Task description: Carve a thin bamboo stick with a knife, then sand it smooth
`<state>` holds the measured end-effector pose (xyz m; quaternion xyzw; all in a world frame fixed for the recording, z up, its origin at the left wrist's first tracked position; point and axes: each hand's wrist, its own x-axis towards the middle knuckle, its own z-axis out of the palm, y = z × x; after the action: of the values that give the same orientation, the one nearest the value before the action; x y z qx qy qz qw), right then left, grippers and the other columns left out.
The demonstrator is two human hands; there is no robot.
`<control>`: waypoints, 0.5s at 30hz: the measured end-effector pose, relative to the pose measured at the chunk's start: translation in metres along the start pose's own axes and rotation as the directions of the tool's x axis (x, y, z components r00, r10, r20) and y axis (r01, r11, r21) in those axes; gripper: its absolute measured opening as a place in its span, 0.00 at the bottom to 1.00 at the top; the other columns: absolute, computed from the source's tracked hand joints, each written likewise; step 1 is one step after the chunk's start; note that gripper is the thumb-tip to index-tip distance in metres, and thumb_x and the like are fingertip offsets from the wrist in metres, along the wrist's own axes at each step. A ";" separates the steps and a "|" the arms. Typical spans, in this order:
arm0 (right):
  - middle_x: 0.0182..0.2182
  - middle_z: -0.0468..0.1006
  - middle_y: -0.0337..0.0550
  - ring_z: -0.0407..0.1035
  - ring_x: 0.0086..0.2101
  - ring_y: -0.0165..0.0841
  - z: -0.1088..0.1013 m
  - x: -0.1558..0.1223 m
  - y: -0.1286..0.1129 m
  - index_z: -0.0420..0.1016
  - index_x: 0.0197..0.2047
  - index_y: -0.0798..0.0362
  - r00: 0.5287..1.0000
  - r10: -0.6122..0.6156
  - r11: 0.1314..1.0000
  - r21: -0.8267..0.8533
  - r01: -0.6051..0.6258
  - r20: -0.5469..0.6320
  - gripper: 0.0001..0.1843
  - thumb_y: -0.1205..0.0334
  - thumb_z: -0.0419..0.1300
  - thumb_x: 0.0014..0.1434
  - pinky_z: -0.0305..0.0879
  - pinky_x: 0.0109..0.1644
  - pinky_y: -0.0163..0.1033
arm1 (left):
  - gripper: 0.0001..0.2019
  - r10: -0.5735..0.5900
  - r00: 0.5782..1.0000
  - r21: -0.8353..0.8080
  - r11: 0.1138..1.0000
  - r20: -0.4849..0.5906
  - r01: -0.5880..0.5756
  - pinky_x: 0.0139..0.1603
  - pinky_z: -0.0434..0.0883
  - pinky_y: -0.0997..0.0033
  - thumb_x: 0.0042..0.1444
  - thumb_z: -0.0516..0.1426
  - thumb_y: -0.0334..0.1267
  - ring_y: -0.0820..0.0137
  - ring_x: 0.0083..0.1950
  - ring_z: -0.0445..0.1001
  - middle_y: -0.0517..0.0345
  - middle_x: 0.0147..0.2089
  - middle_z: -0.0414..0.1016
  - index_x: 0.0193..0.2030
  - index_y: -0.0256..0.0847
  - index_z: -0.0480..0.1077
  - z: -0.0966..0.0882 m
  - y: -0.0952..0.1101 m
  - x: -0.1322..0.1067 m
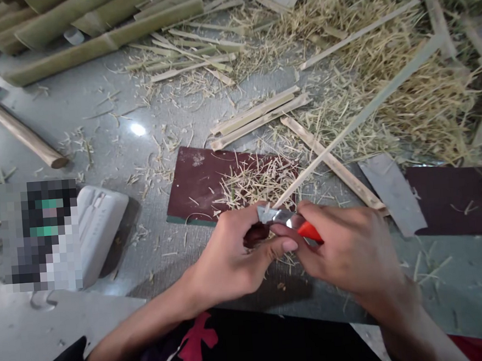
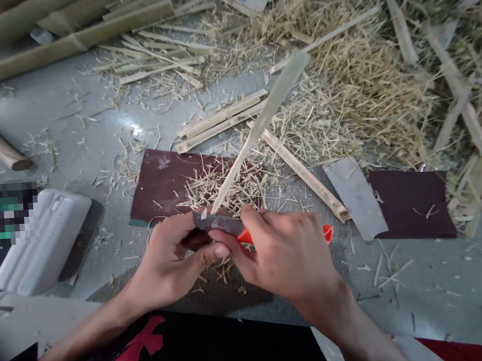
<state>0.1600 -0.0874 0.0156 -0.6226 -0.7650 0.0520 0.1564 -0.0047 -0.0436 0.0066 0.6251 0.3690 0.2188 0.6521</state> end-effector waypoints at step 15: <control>0.12 0.62 0.33 0.54 0.13 0.24 0.008 -0.001 -0.005 0.61 0.21 0.53 0.995 0.046 0.987 -0.149 -0.059 -0.093 0.23 0.45 0.53 0.59 0.40 0.21 0.34 | 0.12 0.018 0.977 0.090 0.996 -0.213 0.001 0.18 0.58 0.83 0.53 0.60 0.36 0.80 0.21 0.58 0.65 0.19 0.65 0.22 0.36 0.66 0.005 0.001 0.005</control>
<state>0.1528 -0.0887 0.0096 -0.6544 -0.7423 -0.0299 0.1413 0.0022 -0.0429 0.0059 0.6281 0.4436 0.2706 0.5792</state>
